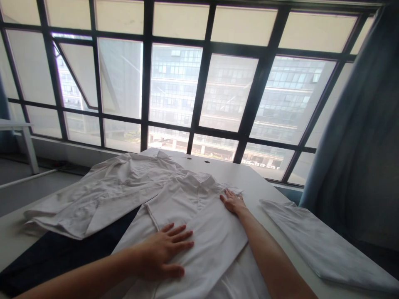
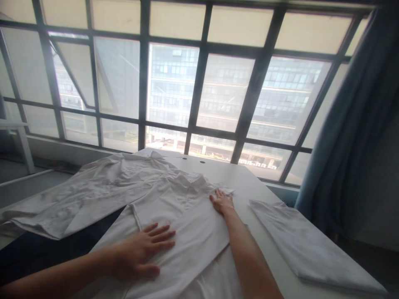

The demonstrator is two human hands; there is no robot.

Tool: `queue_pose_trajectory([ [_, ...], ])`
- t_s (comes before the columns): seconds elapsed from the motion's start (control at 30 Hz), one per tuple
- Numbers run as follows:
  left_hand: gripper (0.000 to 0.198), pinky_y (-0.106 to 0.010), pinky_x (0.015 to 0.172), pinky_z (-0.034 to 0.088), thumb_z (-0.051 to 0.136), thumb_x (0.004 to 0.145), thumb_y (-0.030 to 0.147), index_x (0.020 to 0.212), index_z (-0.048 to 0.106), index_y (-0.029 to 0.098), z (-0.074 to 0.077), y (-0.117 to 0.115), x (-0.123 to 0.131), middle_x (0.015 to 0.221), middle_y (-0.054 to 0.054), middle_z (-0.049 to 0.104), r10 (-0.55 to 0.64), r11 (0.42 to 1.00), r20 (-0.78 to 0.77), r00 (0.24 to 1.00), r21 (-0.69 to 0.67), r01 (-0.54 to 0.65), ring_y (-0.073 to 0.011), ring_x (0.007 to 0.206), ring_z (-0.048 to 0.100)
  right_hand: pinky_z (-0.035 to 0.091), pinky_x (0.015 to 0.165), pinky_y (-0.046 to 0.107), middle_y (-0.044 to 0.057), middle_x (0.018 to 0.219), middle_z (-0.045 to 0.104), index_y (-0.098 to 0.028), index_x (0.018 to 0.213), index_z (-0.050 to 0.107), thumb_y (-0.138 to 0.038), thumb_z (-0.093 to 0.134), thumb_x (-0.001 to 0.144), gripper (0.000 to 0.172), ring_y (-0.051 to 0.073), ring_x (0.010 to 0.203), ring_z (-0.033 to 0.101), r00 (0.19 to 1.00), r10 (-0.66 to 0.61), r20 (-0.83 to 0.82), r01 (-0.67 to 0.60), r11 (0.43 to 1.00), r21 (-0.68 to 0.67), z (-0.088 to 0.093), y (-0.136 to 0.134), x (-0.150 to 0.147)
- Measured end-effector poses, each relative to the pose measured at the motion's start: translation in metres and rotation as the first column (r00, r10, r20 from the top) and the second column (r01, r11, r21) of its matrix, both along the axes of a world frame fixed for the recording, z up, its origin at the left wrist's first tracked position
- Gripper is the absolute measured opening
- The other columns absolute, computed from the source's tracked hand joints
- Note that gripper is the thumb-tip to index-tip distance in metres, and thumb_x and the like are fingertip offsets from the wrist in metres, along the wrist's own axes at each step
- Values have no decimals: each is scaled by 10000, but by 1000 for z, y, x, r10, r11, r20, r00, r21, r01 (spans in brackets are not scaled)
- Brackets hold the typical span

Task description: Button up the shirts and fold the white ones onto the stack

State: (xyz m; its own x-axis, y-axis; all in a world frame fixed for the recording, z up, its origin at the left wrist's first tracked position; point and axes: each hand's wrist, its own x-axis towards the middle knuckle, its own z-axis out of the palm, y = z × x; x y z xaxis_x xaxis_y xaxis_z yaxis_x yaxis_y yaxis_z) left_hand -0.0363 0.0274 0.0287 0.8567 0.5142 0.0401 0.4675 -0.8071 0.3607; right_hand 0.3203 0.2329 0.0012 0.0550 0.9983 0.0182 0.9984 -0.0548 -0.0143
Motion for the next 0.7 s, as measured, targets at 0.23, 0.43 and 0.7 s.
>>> queue_pose_trajectory([
  [0.23, 709, -502, 1206, 96, 435, 927, 660, 1528, 343, 296, 1, 10, 1, 1598, -58, 257, 36, 999, -48, 998, 24, -35, -314, 1486, 169, 113, 1166, 493, 172, 1559, 348, -119, 1480, 409, -431, 241, 1014, 586, 265, 1438, 292, 993, 53, 104, -70, 983, 170, 5, -38, -16],
  [0.43, 697, -498, 1204, 84, 443, 926, 651, 1518, 366, 292, -10, 3, 3, 1597, -53, 265, 41, 999, -11, 999, 2, -40, -311, 1490, 167, 157, 1162, 515, 118, 1615, 237, -191, 1531, 321, -506, 217, 1007, 620, 253, 1475, 224, 1000, 7, 28, -6, 999, -43, 7, -117, 14],
  [0.7, 469, -357, 1071, 367, 535, 905, 410, 1275, 609, 131, 7, 18, -47, 1373, -146, 572, 697, 680, 87, 712, 238, -694, -283, 1278, 500, 446, 946, 346, 253, 1251, 611, -34, 1216, 612, -459, 545, 899, 535, 310, 1182, 583, 975, -199, -99, 200, 980, 8, 32, -197, 58],
])
